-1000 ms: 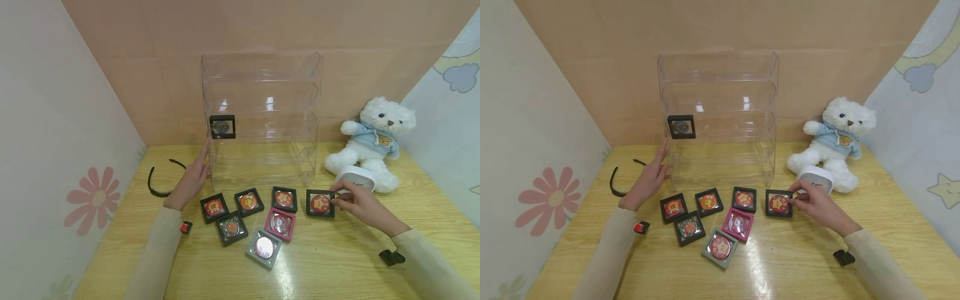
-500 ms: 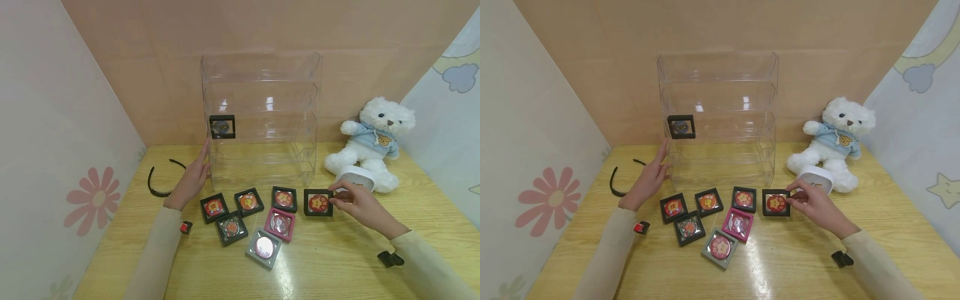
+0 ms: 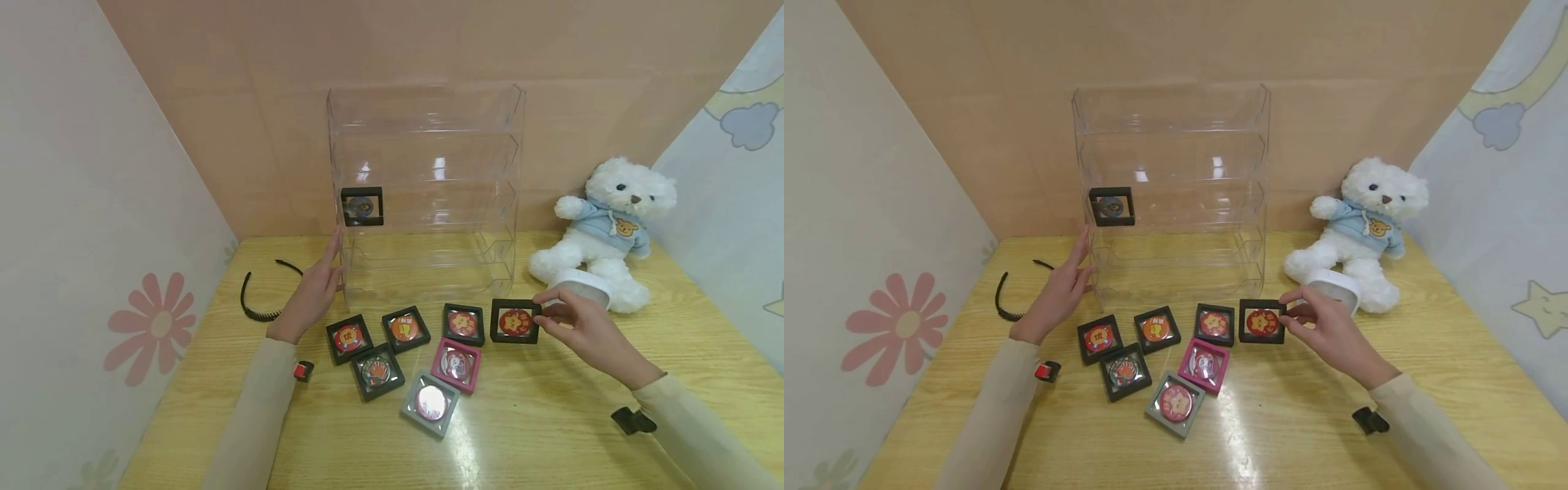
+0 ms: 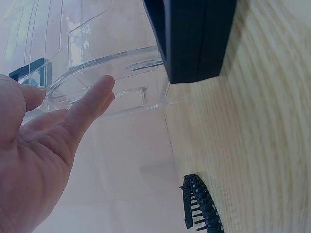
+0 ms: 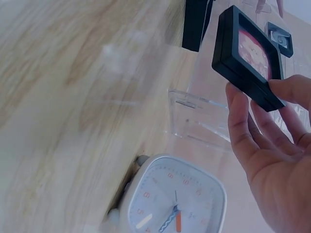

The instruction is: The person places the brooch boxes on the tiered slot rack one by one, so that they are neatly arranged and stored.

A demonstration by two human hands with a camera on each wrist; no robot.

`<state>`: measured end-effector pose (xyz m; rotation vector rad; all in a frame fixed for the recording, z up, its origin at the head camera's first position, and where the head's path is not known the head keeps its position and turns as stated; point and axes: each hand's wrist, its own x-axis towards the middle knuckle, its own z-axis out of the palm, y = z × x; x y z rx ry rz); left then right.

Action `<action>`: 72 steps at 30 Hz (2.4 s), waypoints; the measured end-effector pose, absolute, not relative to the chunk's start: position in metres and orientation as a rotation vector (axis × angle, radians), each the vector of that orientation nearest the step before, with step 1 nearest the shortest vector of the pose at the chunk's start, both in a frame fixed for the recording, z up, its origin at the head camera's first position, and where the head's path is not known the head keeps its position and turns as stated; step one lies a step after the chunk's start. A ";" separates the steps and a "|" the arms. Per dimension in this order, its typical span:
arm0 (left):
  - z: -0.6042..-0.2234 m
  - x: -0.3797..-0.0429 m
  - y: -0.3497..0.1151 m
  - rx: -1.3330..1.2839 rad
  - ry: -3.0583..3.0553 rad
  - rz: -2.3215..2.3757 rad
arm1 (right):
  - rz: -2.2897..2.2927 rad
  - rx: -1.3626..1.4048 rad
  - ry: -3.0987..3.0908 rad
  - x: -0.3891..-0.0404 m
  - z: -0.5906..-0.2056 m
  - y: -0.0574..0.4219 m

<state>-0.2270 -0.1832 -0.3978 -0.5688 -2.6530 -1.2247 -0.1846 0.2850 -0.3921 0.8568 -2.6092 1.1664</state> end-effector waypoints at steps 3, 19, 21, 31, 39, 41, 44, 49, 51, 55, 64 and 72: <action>-0.397 -0.227 -0.183 -0.567 -2.655 -1.228 | 1.158 0.850 -2.596 -0.185 -0.390 0.281; -0.399 -0.229 -0.184 -0.565 -2.655 -1.153 | 1.159 0.818 -2.518 -0.189 -0.381 0.256; -0.400 -0.229 -0.185 -0.567 -2.653 -1.136 | 1.166 0.835 -2.494 -0.190 -0.381 0.254; -0.398 -0.228 -0.185 -0.589 -2.648 -1.142 | 1.173 0.875 -2.429 -0.196 -0.374 0.241; -0.399 -0.229 -0.185 -0.584 -2.656 -1.128 | 1.159 0.881 -2.424 -0.200 -0.368 0.231; -0.399 -0.228 -0.185 -0.581 -2.656 -1.118 | 1.147 0.882 -2.424 -0.202 -0.366 0.229; -0.399 -0.228 -0.184 -0.580 -2.652 -1.116 | 1.143 0.888 -2.424 -0.205 -0.366 0.226; -0.398 -0.228 -0.184 -0.588 -2.642 -1.154 | 1.150 0.906 -2.411 -0.210 -0.366 0.222; -0.397 -0.228 -0.183 -0.589 -2.642 -1.158 | 1.145 0.915 -2.399 -0.212 -0.365 0.220; -0.397 -0.229 -0.183 -0.591 -2.642 -1.150 | 1.148 0.918 -2.377 -0.215 -0.362 0.216; -0.398 -0.229 -0.184 -0.585 -2.646 -1.188 | 1.204 0.961 -2.314 -0.224 -0.358 0.208; -0.400 -0.230 -0.185 -0.577 -2.649 -1.167 | 1.229 0.960 -2.315 -0.232 -0.357 0.200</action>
